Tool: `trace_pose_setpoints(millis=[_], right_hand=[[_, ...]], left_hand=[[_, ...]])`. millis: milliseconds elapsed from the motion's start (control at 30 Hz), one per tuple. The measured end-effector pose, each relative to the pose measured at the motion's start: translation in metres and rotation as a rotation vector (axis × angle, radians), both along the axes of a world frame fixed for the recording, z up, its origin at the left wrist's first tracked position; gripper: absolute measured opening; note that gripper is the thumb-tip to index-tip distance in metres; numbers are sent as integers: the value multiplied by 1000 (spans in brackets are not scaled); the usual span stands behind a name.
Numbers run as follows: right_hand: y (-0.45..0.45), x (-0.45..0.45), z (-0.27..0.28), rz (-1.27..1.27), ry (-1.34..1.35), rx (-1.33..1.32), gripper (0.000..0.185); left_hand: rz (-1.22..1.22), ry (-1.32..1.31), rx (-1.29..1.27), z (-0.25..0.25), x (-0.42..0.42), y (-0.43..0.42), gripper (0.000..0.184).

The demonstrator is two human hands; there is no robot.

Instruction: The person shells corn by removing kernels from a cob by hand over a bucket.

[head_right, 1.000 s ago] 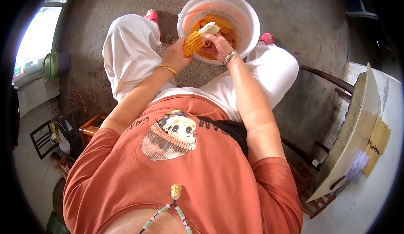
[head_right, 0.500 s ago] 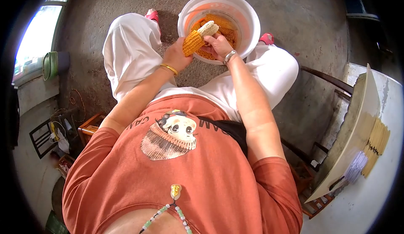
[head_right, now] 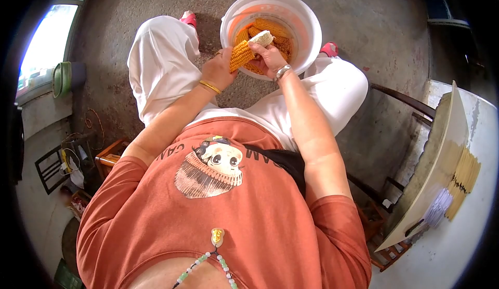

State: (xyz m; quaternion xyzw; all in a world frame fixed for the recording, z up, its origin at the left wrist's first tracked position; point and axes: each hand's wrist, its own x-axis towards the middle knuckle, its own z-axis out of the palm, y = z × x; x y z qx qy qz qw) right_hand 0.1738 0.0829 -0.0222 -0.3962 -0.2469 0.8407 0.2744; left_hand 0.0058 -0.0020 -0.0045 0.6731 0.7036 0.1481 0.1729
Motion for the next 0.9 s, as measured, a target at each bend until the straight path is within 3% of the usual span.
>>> trace_pose_setpoints(millis=[433,733,900], right_hand=[[5,6,-10,-17,126,-39,26],[0,-4,3,-31,-12,-51,33],[4,3,-7,4,77,-34,31]], left_hand=[[26,-17,11,0,-2,3,61],[-35,124,77,-2,-1,-3,65],[-2,68,38,1,-1,-1,65]])
